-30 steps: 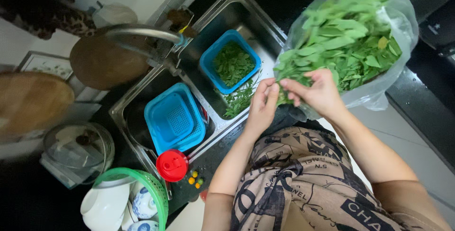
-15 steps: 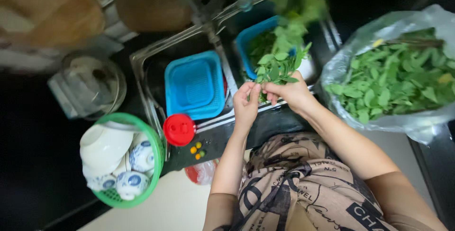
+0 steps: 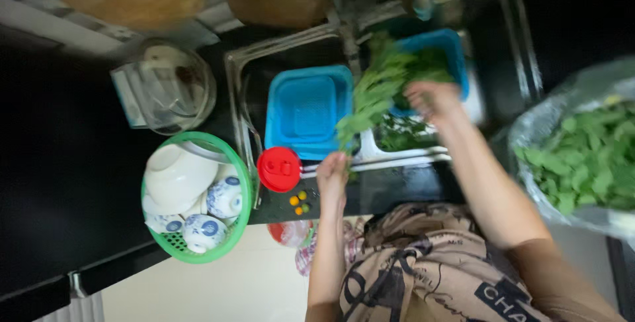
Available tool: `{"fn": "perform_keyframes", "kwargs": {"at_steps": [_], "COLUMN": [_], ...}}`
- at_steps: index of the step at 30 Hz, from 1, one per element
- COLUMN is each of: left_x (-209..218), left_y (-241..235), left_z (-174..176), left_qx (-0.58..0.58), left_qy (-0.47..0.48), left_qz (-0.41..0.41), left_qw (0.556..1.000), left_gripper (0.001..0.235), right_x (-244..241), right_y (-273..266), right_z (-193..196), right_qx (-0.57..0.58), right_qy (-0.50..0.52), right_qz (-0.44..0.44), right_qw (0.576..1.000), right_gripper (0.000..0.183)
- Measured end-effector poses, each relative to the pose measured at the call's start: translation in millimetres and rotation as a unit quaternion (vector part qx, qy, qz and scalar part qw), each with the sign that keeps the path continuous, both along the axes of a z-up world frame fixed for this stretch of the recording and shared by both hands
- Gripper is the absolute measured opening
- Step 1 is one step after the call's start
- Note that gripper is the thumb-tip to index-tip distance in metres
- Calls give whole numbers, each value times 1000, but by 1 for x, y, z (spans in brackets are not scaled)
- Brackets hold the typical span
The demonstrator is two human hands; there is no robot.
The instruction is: The person picks through leafy greens in a plastic bag, plucking individual stems and placing them into a blue strainer in a sink, then briefly adjusts a pan on a nearby stove.
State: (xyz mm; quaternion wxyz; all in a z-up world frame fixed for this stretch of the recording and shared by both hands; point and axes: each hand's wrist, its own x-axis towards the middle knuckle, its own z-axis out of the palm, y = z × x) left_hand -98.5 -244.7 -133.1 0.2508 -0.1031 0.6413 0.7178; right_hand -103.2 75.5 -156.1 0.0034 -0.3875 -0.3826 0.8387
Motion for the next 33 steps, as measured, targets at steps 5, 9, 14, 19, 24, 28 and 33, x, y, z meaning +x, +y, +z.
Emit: {"fn": "perform_keyframes", "kwargs": {"at_steps": [5,9,14,19,24,28,33], "left_x": [2,-20,-33,-29,-7,-5,-7], "left_y": [-2,17,44,78,98,101,107], "left_z": [-8,-14,-22,-25,-11,-2,-8], "left_qx": [14,81,45,-12,-121,-35,59], "left_qy": [-38,-42,3,115,299,227,45], "left_qz": [-13,-59,-80,-92,-127,-207,-164], "left_qw": [999,994,996,989,938,951,984], "left_gripper": [15,13,18,23,27,24,19], "right_x": [-40,-65,-14,25,31,38,42], "right_y": [24,23,-4,-37,-37,-29,-43], "right_z": [-63,-64,-2,68,86,78,76], "right_qx": [362,533,543,245,108,107,147], "right_qy": [-58,-144,-67,86,-22,38,104], "right_qz": [-112,-15,-63,-43,74,76,67], "right_qw": [923,834,835,965,991,991,981], "right_gripper": [19,19,20,17,25,22,16]}}
